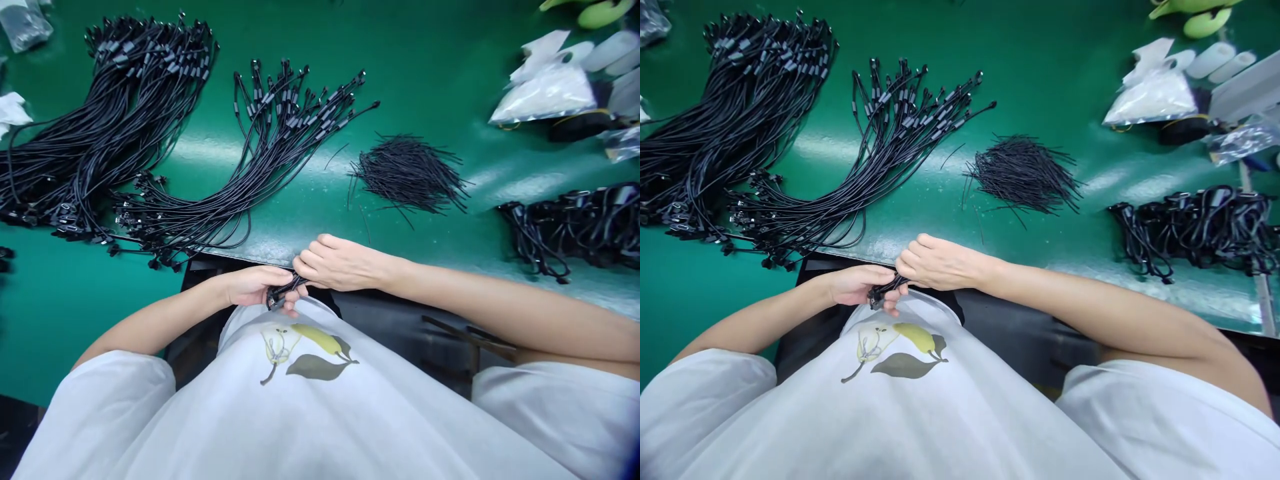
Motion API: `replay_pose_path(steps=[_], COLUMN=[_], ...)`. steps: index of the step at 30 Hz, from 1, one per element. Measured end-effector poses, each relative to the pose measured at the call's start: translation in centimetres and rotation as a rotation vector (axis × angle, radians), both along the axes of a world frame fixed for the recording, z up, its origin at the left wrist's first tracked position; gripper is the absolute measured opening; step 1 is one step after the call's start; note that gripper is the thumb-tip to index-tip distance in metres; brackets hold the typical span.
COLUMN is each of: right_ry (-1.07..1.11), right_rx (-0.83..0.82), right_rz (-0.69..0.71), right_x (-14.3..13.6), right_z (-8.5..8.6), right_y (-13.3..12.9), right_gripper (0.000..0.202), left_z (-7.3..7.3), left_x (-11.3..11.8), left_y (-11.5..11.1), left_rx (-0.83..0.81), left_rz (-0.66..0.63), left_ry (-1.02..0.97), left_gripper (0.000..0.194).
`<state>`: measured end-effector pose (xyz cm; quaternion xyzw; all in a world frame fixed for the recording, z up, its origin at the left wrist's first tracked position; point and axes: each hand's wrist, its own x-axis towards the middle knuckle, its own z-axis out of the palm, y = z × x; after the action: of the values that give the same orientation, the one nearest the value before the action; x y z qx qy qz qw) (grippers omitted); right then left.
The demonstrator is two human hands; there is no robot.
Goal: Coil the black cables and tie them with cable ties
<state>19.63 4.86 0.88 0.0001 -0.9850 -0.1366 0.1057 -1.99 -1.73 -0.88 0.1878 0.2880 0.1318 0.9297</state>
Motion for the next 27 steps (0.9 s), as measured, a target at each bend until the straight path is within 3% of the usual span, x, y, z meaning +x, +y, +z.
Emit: replay_pose_path(steps=[4,11,17,22,27], right_ry=[-0.006,-0.072,-0.074,0.029,0.066], right_rx=[0.013,-0.237,-0.161,-0.109,-0.178], right_rz=[0.011,-0.145,-0.171,-0.008,0.108], right_x=[0.2,-0.2,-0.1,1.5,2.1], right_z=[0.0,-1.5,-1.1,0.0,-0.7], right_y=[0.2,-0.2,-1.9,-0.8,-0.3], right_gripper=[0.024,0.025,0.031,0.03,0.027], left_z=[-0.1,-1.7,-0.4,1.1,0.8], left_x=[0.5,1.9,1.6,0.9,1.3], left_y=[-0.5,-1.2,-0.4,0.0,-0.6], left_rx=[-0.034,0.232,0.396,0.328,0.253], left_rz=[-0.001,0.204,0.113,-0.033,-0.069], left_ry=[-0.033,0.195,0.304,0.235,0.206], left_gripper=[0.03,0.037,0.04,0.045,0.044])
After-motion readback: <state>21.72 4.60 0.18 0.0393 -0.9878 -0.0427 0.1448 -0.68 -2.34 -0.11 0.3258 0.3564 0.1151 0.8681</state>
